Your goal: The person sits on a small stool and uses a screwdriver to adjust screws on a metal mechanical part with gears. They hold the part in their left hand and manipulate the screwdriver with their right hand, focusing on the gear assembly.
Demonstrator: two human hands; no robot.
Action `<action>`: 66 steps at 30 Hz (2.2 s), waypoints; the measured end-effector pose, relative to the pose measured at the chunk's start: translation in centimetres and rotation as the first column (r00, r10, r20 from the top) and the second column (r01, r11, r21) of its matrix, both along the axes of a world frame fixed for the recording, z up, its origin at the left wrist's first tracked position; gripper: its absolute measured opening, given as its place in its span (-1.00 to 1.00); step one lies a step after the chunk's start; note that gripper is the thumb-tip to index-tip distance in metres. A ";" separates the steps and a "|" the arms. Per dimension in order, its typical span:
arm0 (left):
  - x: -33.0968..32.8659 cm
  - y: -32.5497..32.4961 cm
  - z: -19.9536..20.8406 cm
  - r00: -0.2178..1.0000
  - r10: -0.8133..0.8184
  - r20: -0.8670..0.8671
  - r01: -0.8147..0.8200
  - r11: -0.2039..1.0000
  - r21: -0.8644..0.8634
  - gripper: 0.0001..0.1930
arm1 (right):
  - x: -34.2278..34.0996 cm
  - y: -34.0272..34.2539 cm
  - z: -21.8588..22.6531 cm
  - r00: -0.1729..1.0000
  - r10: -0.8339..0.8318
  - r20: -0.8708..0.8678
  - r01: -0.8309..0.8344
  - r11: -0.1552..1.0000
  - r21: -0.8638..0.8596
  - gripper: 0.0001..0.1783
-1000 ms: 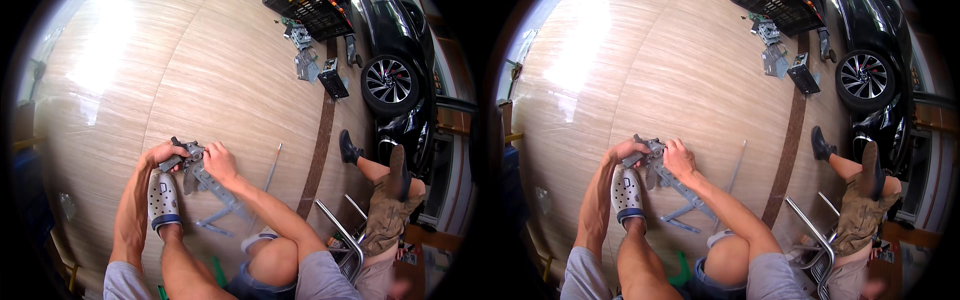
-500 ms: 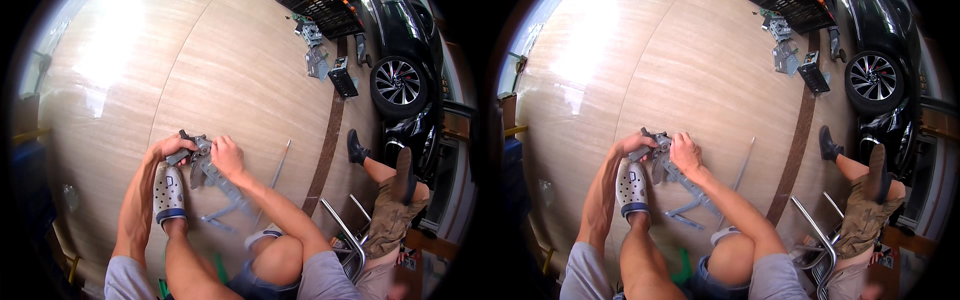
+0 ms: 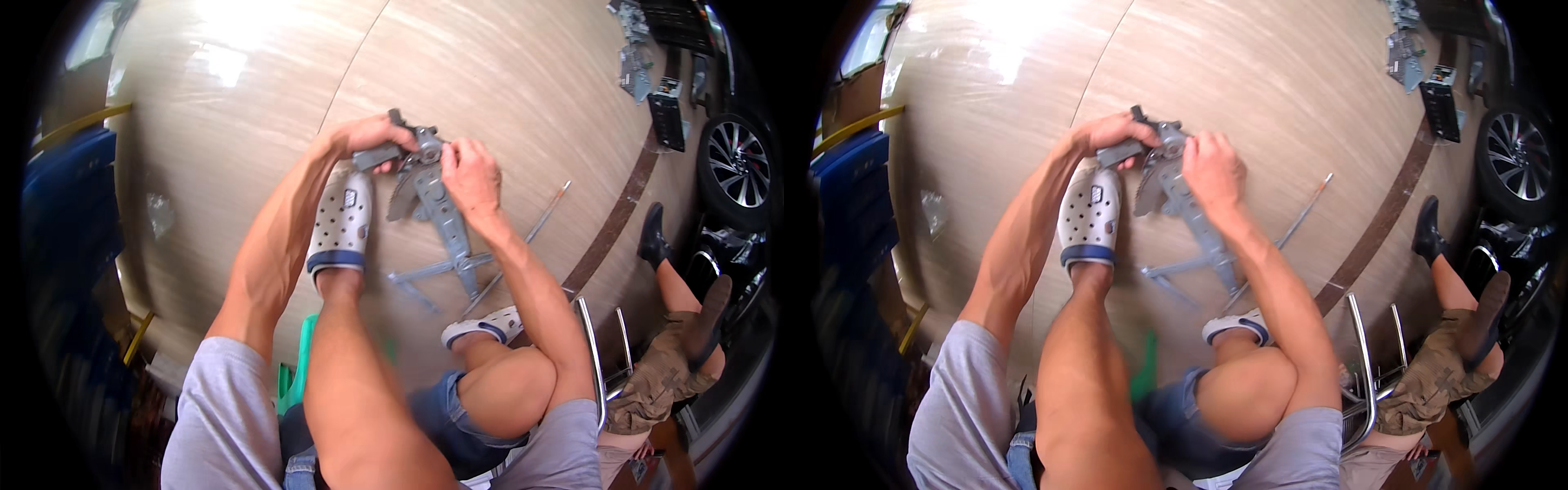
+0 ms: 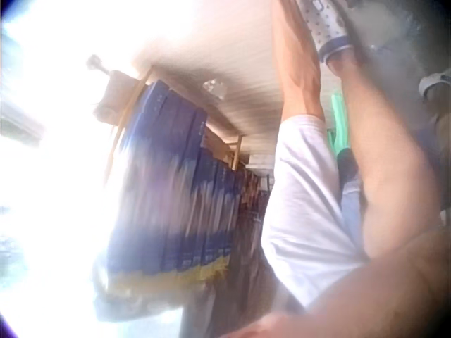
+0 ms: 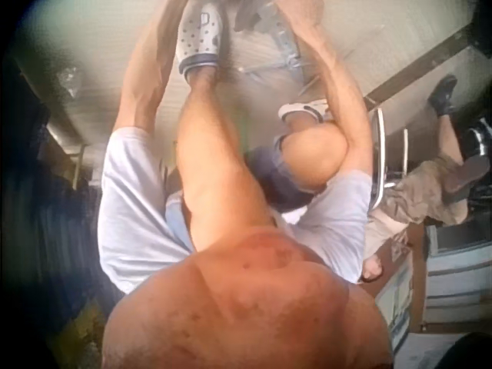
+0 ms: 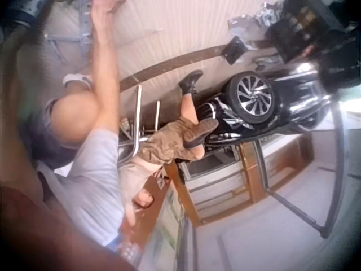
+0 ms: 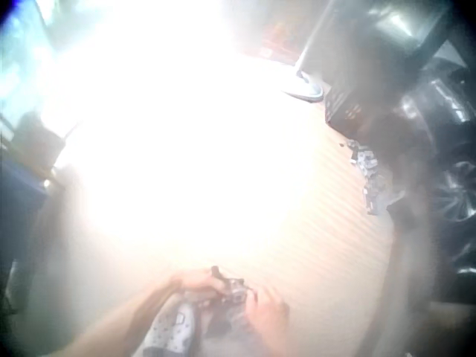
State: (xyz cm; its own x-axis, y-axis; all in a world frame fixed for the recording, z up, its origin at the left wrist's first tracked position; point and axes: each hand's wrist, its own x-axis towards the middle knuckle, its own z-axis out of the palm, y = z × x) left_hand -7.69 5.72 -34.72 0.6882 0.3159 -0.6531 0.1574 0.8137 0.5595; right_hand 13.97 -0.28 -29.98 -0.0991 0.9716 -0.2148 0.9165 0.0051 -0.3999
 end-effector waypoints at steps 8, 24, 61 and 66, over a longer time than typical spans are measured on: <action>-0.5 -0.4 0.3 1.000 -0.009 -0.018 0.010 1.000 0.029 -0.71 | -0.3 0.0 -0.1 0.990 -0.042 -0.134 0.042 0.999 -0.004 -0.83; -0.4 -0.3 0.6 0.999 -0.010 -0.032 0.011 0.999 0.035 -0.70 | -0.7 0.6 1.0 0.998 -0.051 -0.041 0.049 0.998 -0.027 -0.74; -0.5 -0.5 -0.1 1.000 -0.012 -0.020 0.013 0.999 0.037 -0.68 | -1.0 0.2 1.8 0.919 -0.060 -0.390 -0.007 0.986 -0.167 -0.89; -0.5 -0.4 0.0 1.000 0.006 0.003 -0.006 1.000 0.022 -0.68 | -2.5 -0.8 0.8 0.917 0.182 -0.355 -0.163 0.983 0.084 -0.91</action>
State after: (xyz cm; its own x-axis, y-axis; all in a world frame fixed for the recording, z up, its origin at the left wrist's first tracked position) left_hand -8.23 5.30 -34.68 0.6883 0.3337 -0.6441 0.1513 0.8023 0.5774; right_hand 11.50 -1.07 -29.14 -0.3274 0.9412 -0.0837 0.6941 0.1795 -0.6972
